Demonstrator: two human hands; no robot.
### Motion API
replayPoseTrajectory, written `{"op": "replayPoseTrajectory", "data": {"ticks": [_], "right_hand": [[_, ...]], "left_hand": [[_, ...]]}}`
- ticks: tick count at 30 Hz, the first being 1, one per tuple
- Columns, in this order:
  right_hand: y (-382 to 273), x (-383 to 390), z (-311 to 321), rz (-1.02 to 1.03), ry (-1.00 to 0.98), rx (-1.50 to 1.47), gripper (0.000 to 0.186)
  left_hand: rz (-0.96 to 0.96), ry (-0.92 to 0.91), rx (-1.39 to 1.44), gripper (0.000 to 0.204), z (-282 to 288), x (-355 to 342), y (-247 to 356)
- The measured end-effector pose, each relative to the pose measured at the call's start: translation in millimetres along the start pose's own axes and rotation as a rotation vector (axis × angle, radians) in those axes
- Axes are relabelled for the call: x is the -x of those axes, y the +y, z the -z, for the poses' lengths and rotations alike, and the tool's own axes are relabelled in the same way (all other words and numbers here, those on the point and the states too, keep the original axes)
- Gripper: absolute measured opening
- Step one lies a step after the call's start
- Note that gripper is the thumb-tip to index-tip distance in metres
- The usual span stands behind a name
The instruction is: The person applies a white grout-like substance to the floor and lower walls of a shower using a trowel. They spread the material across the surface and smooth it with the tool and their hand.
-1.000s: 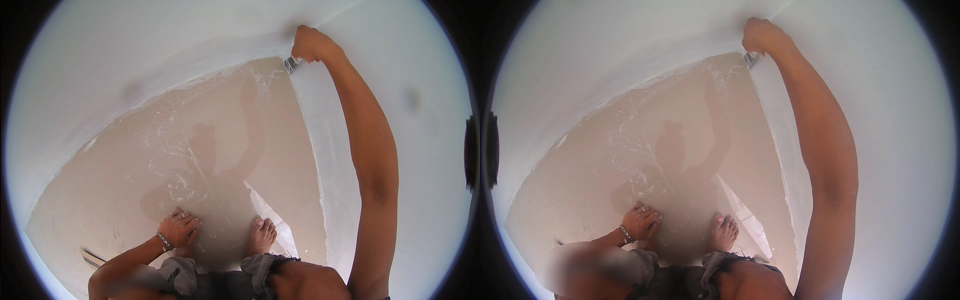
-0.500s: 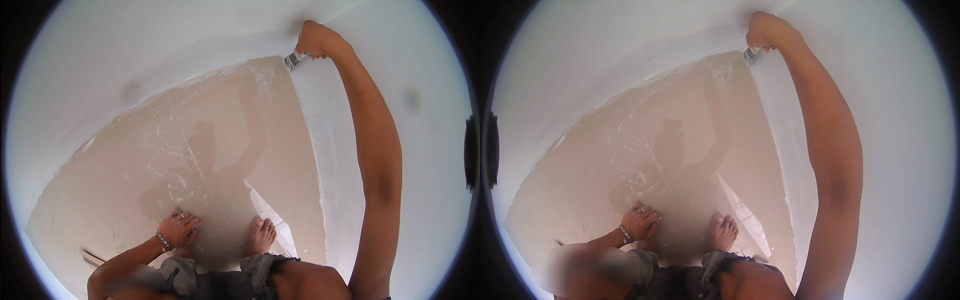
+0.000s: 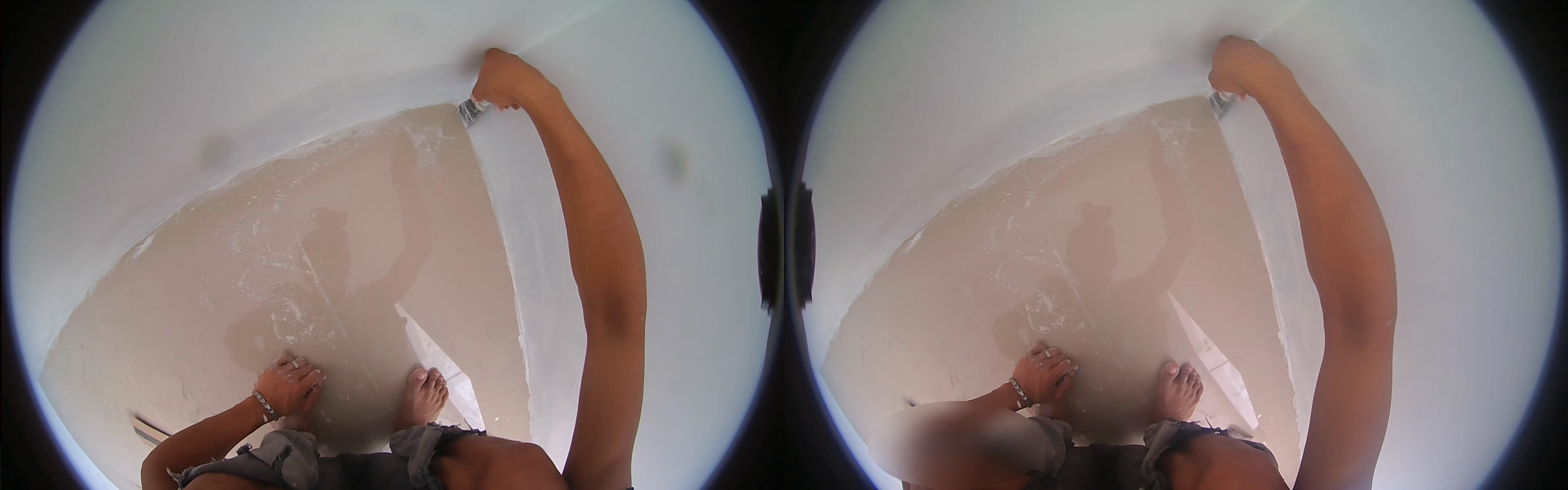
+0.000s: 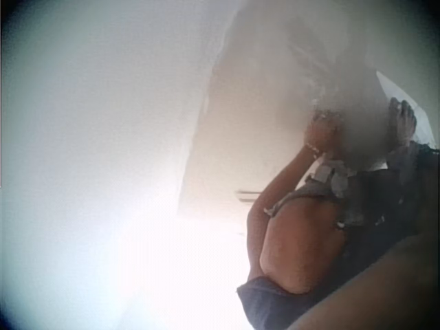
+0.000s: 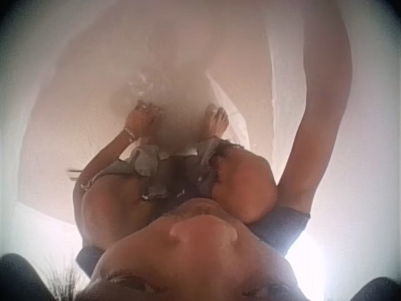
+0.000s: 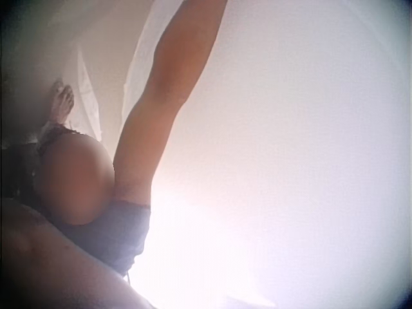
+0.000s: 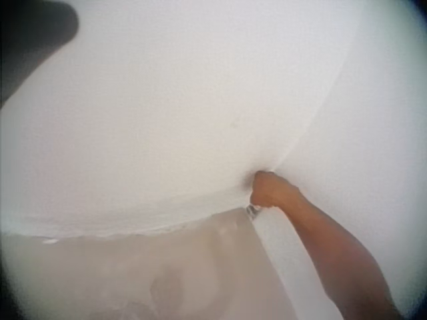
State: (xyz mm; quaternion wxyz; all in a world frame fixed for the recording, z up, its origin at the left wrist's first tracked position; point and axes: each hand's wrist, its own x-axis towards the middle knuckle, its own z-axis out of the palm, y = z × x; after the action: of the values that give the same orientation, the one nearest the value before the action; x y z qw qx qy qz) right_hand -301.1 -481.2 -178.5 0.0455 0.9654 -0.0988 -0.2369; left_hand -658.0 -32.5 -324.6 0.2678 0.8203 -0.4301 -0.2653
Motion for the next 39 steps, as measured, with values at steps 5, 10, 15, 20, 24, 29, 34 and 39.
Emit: {"op": "replayPoseTrajectory", "data": {"ticks": [5,10,15,20,24,29,34,39], "right_hand": [[-7.8,9.9,3.6,0.041,-0.039,-0.053,0.017],[8.8,10.2,-12.3,0.231,0.005,0.066,0.018],[14.1,13.3,-20.3,0.155,0.141,0.049,0.022],[13.4,36.7,-45.9,0.175,0.226,0.038,0.029],[16.9,78.3,-93.4,0.232,0.319,0.028,0.021],[4.2,149.1,-86.1,0.282,0.237,-0.122,0.011],[23.2,100.1,-82.8,0.16,0.354,-0.077,0.027],[8.1,106.7,-91.8,0.143,0.165,-0.01,0.026]], "left_hand": [[-0.013,0.026,-0.002,0.019,-3.1,2.2,-1.5],[-0.005,0.035,-0.014,0.019,-6.1,2.3,-2.1],[-0.007,0.029,-0.044,0.02,-7.7,3.4,-4.0],[0.006,0.033,-0.008,0.02,-11.1,3.4,-3.9],[-0.004,0.074,0.021,0.016,-8.9,-0.4,-0.2],[0.018,0.03,0.032,0.014,-8.0,6.1,-1.1],[-0.009,0.03,-0.024,0.017,-11.7,3.2,-5.6],[0.025,0.006,0.004,0.021,-12.1,2.5,-5.4]]}}
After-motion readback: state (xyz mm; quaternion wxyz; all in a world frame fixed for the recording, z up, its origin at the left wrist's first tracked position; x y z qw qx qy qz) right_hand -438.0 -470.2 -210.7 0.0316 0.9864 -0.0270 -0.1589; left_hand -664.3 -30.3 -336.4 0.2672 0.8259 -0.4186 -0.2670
